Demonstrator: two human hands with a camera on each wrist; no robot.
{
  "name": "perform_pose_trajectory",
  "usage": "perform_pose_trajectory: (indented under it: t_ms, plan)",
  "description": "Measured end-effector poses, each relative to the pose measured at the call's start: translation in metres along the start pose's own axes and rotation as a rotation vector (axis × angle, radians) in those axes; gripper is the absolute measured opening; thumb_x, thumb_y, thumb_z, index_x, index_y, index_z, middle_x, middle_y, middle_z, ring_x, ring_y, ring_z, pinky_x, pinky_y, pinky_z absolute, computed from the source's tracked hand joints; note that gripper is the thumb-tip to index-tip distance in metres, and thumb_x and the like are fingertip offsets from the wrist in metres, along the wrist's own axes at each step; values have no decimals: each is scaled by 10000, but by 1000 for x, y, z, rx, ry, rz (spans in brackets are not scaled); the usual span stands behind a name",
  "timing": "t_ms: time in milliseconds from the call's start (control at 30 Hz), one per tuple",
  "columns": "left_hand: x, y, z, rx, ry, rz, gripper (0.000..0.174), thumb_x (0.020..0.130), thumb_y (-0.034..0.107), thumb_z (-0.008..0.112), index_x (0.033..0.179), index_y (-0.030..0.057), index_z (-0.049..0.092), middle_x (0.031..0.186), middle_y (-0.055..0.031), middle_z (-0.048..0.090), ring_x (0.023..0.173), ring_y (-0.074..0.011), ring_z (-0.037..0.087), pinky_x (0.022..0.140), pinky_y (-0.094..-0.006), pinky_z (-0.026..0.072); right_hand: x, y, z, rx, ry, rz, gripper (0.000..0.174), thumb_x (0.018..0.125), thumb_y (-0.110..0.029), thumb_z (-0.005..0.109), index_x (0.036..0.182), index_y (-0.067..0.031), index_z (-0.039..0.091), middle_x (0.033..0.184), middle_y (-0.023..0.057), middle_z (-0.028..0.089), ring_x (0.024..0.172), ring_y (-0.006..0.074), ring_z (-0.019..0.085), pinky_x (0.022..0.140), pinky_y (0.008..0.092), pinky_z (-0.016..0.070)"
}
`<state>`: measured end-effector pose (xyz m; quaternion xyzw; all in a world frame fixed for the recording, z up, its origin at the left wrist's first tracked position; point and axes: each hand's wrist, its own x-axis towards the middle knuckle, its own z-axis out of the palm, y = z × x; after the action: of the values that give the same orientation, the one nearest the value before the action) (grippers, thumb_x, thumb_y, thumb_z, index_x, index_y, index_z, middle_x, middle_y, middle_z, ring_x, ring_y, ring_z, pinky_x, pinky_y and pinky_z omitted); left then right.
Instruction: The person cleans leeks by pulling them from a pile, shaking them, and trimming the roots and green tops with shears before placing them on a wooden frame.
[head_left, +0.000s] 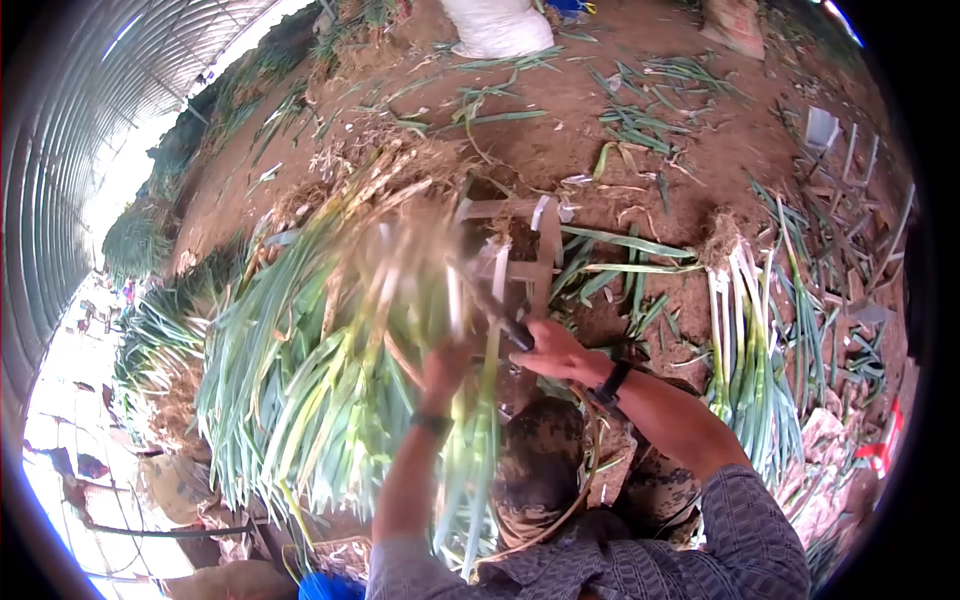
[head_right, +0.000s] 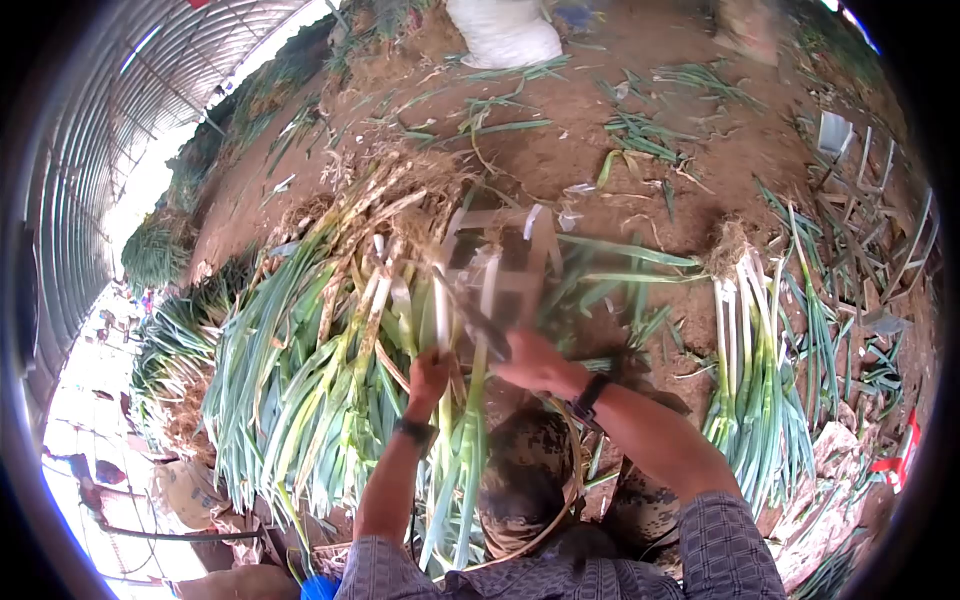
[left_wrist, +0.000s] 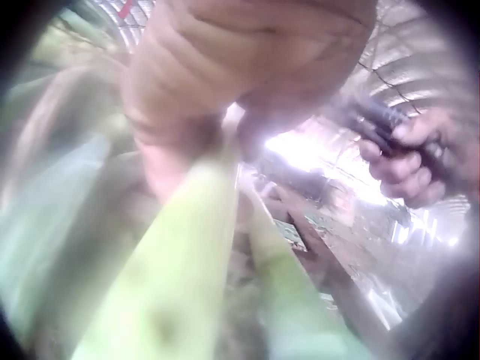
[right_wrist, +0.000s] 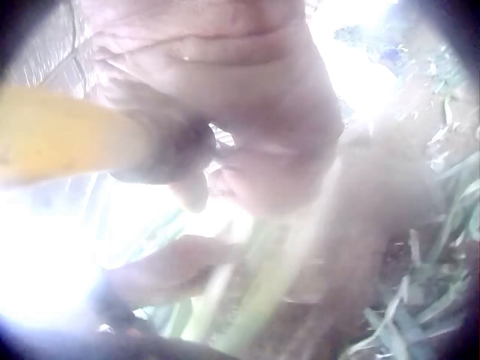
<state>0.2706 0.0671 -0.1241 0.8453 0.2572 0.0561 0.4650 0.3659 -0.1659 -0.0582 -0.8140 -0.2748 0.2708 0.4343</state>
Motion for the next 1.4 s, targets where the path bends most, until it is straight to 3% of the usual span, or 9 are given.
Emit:
perform_pose_trajectory:
  t_ms: [33,167,267,500,633,733,1000,1233,1400]
  plan:
    - [6,7,0,290,-39,463,172,828,191,704,856,26,661,759,-105,657,651,-138,618,579,-319,503,-2,-6,-2,101,-6,-7,308,761,-247,726,907,-33,558,785,130,603,724,266,615,636,399,487]
    - [13,41,46,447,-75,534,145,816,244,654,854,108,690,757,-132,635,728,-272,656,641,-399,522,-9,-39,-15,421,-97,47,279,784,-207,723,968,-60,575,770,36,565,709,138,564,614,302,459]
    - [8,72,49,632,-199,359,153,838,252,632,875,117,691,808,-136,632,803,-280,650,717,-417,519,-9,-47,-29,401,-183,104,429,811,-178,687,1198,-26,581,787,25,573,726,147,588,658,287,490]
    - [-11,27,-50,581,-250,200,154,873,118,611,998,126,701,964,-116,690,868,-283,671,756,-370,539,-3,-11,5,56,-260,-25,357,742,-304,720,803,26,599,693,178,608,663,263,604,640,400,464]
    - [-25,-7,-160,770,346,428,195,820,84,657,1016,83,660,962,-128,680,887,-333,652,748,-408,521,-12,-33,22,-149,-408,-145,400,735,-340,721,784,42,614,731,231,624,733,336,643,667,420,477]
    - [-35,-21,-196,800,170,337,249,785,136,709,1015,74,639,1007,-139,633,896,-347,636,738,-447,507,-14,-42,39,-21,-497,-175,420,745,-350,726,893,27,618,790,211,656,768,320,658,698,417,495]
    - [-38,-23,-182,879,159,323,522,758,177,723,1215,102,484,999,-200,617,882,-425,615,752,-515,485,-23,-37,44,-9,-457,-124,375,755,-327,724,876,7,607,783,175,654,744,277,644,711,396,485]
    - [-21,-10,-164,343,-234,-135,260,822,224,677,1013,48,657,873,-218,669,827,-417,651,712,-470,516,-15,-29,37,-12,-493,-56,337,769,-307,728,829,-3,598,719,109,603,701,216,599,668,367,460]
    - [-6,-37,-126,717,-18,226,225,876,289,599,849,94,706,829,-137,693,738,-322,661,640,-399,516,-15,-33,29,29,-538,-38,368,766,-322,741,845,7,598,749,123,631,726,220,619,682,362,469]
